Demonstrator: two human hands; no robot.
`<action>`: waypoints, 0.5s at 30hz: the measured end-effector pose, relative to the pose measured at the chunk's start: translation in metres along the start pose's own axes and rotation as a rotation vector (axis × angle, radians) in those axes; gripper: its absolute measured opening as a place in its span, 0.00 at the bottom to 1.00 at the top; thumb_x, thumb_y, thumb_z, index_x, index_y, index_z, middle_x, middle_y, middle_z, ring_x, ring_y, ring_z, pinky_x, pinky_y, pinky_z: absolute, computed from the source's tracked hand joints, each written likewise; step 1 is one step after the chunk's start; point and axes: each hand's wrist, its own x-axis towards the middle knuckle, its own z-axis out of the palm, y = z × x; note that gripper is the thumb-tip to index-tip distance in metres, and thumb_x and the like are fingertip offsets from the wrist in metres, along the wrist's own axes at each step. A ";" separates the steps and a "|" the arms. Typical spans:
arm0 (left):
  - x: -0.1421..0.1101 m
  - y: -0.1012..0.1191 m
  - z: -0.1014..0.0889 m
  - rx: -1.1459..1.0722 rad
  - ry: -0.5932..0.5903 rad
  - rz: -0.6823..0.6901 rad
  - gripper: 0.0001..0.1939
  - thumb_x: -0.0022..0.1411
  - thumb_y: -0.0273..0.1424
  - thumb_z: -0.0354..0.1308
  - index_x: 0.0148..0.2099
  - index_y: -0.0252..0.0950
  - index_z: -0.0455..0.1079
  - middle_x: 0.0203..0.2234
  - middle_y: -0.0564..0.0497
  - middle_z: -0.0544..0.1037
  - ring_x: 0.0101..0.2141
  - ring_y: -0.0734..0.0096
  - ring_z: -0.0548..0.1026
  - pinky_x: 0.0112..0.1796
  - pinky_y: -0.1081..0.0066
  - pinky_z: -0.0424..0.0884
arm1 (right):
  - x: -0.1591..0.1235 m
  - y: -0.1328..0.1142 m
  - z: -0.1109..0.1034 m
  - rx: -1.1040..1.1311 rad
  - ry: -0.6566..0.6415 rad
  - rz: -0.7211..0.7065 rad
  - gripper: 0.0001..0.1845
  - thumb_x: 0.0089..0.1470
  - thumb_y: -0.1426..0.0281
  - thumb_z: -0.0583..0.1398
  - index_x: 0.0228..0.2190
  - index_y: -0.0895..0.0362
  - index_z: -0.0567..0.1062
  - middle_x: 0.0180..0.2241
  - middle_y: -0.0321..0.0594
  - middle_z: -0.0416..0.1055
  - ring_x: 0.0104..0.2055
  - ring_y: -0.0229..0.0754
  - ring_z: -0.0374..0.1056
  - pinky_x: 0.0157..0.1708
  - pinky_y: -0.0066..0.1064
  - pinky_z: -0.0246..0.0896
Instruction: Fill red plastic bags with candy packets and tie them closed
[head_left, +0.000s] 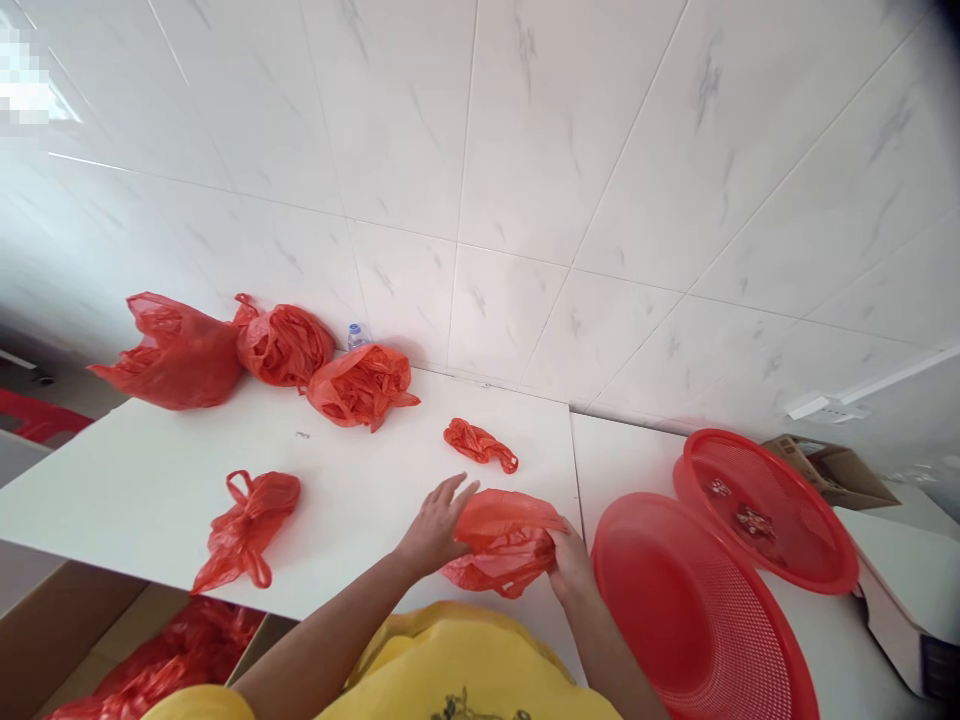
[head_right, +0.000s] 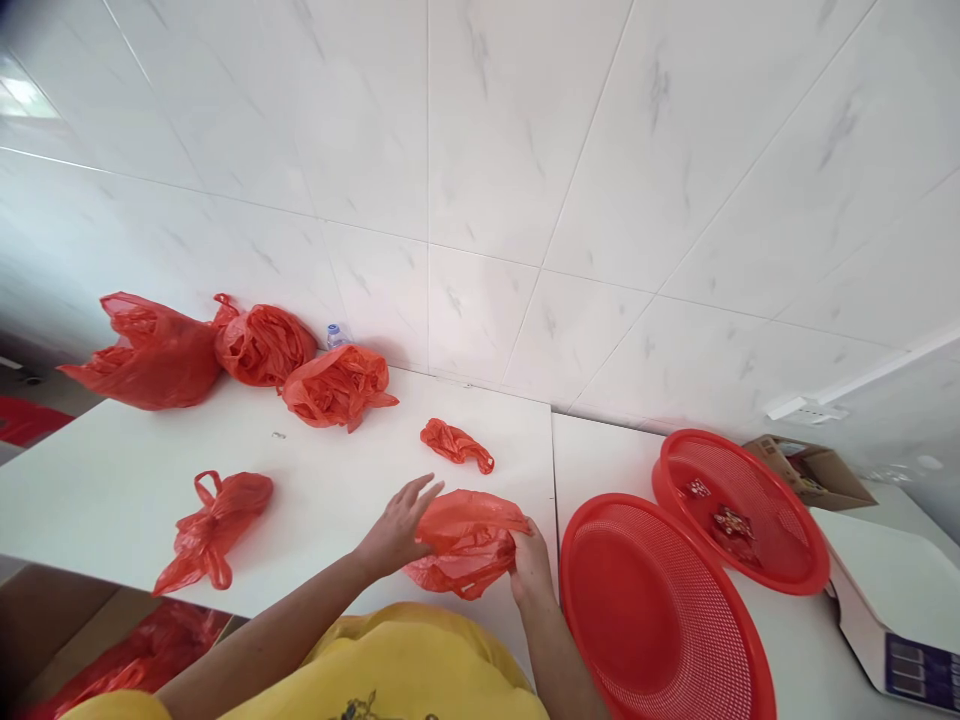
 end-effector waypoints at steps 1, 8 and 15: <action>0.003 0.004 0.003 -0.075 -0.038 -0.020 0.47 0.40 0.24 0.67 0.64 0.45 0.59 0.66 0.44 0.55 0.64 0.50 0.52 0.61 0.52 0.51 | -0.004 -0.003 0.006 -0.005 -0.037 0.008 0.14 0.38 0.67 0.65 0.32 0.55 0.73 0.28 0.35 0.76 0.30 0.41 0.71 0.30 0.31 0.68; 0.019 -0.007 0.008 -0.701 -0.039 -0.529 0.04 0.49 0.23 0.54 0.26 0.37 0.66 0.22 0.50 0.74 0.29 0.64 0.74 0.36 0.65 0.68 | -0.014 -0.024 -0.002 -0.479 -0.042 -0.055 0.18 0.39 0.67 0.63 0.36 0.54 0.71 0.26 0.32 0.71 0.26 0.39 0.67 0.24 0.29 0.60; 0.020 -0.008 -0.003 -1.112 0.076 -0.671 0.05 0.49 0.25 0.54 0.26 0.37 0.60 0.16 0.57 0.67 0.18 0.77 0.67 0.24 0.76 0.61 | 0.000 -0.020 -0.026 -0.877 0.085 -0.185 0.20 0.42 0.66 0.60 0.41 0.55 0.72 0.28 0.34 0.65 0.28 0.41 0.65 0.26 0.31 0.60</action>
